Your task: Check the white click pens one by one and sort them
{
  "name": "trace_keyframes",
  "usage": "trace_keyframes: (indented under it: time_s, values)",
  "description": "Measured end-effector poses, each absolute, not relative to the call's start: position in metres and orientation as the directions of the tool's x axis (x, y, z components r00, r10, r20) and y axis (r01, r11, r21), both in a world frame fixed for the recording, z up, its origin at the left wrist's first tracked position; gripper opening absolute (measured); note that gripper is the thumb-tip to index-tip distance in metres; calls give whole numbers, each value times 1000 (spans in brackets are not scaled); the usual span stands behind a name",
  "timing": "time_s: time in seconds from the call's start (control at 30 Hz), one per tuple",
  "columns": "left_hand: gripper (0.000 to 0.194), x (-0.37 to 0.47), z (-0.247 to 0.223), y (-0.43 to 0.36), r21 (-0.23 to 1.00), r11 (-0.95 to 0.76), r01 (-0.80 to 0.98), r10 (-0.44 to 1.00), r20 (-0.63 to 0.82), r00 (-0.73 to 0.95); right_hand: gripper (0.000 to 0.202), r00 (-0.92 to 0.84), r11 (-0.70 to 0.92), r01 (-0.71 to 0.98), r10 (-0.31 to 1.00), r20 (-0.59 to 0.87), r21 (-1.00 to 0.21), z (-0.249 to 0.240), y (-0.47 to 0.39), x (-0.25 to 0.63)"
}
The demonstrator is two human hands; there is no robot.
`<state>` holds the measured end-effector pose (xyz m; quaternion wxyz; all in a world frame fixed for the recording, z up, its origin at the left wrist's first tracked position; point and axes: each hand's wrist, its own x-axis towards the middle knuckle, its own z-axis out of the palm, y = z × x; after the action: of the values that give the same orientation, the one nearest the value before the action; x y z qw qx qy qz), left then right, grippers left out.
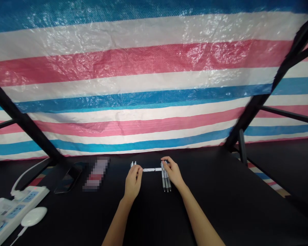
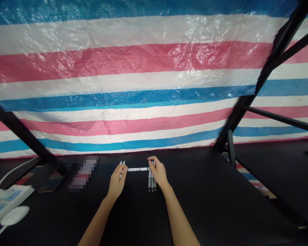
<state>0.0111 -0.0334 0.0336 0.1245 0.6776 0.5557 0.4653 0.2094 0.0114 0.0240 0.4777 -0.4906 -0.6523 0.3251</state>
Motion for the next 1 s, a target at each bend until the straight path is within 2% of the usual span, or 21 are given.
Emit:
trace_keyframes:
  time_s: [0.13, 0.3, 0.5, 0.77, 1.0]
  values:
    - [24, 10, 31, -32, 734, -348, 583, 870, 485, -93, 28, -18, 285, 335, 955, 296, -898, 25, 12, 213]
    - [22, 10, 30, -30, 690, -429, 583, 840, 542, -23, 27, -10, 283, 349, 954, 299, -893, 26, 12, 215]
    - [21, 11, 30, -29, 673, -446, 590, 831, 556, -5, 28, -14, 283, 340, 955, 297, -897, 26, 11, 214]
    - [33, 9, 30, -30, 674, -359, 645, 874, 486, -22, 28, -25, 275, 334, 959, 283, -902, 30, 9, 212]
    - [28, 10, 27, -30, 740, -315, 594, 908, 418, -39, 28, -2, 296, 338, 949, 314, -893, 26, 12, 216]
